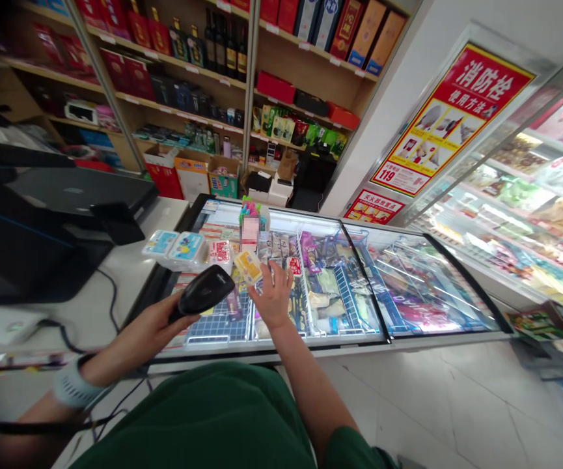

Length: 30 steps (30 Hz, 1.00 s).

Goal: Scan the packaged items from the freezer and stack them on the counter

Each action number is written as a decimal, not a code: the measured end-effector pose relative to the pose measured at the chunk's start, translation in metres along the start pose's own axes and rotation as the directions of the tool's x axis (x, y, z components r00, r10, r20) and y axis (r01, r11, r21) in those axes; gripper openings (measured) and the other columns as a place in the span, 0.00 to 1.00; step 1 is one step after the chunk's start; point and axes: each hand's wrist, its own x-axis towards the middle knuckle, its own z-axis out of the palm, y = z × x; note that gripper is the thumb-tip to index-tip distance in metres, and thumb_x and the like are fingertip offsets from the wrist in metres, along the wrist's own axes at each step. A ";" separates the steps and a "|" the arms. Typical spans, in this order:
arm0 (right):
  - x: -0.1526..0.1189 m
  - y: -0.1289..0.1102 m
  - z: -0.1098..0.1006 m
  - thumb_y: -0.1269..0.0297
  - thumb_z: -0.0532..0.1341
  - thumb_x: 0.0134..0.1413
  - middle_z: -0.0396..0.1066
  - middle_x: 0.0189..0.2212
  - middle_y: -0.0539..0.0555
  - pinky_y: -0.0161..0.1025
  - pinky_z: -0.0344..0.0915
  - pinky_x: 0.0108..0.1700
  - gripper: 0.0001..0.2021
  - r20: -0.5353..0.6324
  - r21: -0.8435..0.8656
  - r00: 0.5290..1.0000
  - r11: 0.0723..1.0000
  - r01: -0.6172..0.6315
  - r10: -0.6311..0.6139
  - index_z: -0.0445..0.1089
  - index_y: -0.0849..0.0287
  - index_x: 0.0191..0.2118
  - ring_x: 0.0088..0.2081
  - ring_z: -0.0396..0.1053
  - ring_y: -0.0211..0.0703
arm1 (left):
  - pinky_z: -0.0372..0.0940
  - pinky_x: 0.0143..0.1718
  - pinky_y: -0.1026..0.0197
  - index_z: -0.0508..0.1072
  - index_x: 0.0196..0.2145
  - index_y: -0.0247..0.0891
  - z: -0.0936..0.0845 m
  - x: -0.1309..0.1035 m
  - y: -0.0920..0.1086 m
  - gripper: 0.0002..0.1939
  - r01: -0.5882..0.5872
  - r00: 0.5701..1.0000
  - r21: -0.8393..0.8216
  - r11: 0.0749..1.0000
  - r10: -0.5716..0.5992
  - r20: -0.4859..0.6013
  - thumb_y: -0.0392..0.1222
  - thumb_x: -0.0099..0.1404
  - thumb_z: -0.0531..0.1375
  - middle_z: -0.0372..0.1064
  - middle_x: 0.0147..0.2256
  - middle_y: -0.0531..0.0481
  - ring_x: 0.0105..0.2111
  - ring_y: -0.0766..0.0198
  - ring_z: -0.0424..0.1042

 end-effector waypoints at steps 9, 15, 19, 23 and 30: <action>-0.008 0.004 -0.002 0.51 0.57 0.58 0.62 0.56 0.62 0.58 0.44 0.63 0.25 0.002 0.013 1.000 1.000 0.001 -0.001 0.63 0.58 0.57 0.59 0.57 0.54 | 0.63 0.51 0.57 0.66 0.55 0.38 0.006 0.001 -0.001 0.26 0.012 0.999 0.011 1.000 -0.012 0.034 0.53 0.62 0.56 0.71 0.51 0.44 0.51 0.52 0.70; -0.012 0.001 0.001 0.50 0.57 0.58 0.62 0.56 0.62 0.58 0.43 0.63 0.25 0.001 0.010 1.000 1.000 0.016 -0.016 0.63 0.58 0.57 0.59 0.57 0.54 | 0.62 0.52 0.57 0.66 0.55 0.38 0.005 0.000 0.000 0.26 0.025 0.998 0.012 1.000 -0.025 0.054 0.53 0.63 0.55 0.71 0.51 0.43 0.51 0.51 0.69; -0.014 0.000 0.002 0.50 0.57 0.58 0.62 0.56 0.62 0.59 0.43 0.63 0.25 0.036 0.001 0.999 1.000 0.000 0.000 0.63 0.58 0.57 0.59 0.57 0.54 | 0.62 0.52 0.54 0.65 0.56 0.38 0.005 0.000 -0.004 0.27 0.047 0.996 0.013 0.999 -0.048 0.073 0.54 0.62 0.55 0.71 0.50 0.43 0.51 0.49 0.69; -0.015 -0.001 0.001 0.50 0.57 0.58 0.61 0.57 0.62 0.57 0.43 0.64 0.26 0.020 0.005 1.000 1.000 0.012 -0.012 0.63 0.58 0.58 0.59 0.57 0.53 | 0.60 0.54 0.53 0.64 0.57 0.37 0.007 0.000 -0.009 0.28 0.049 0.995 0.014 0.999 -0.050 0.082 0.54 0.63 0.55 0.70 0.51 0.42 0.52 0.49 0.68; -0.022 0.022 0.024 0.48 0.61 0.53 0.62 0.55 0.63 0.53 0.50 0.61 0.30 -0.024 0.096 0.991 0.987 -0.131 0.134 0.62 0.61 0.57 0.57 0.58 0.53 | 0.62 0.52 0.55 0.65 0.55 0.37 0.008 0.000 -0.010 0.27 0.081 0.994 0.032 0.996 -0.083 0.068 0.55 0.63 0.54 0.71 0.50 0.42 0.51 0.50 0.69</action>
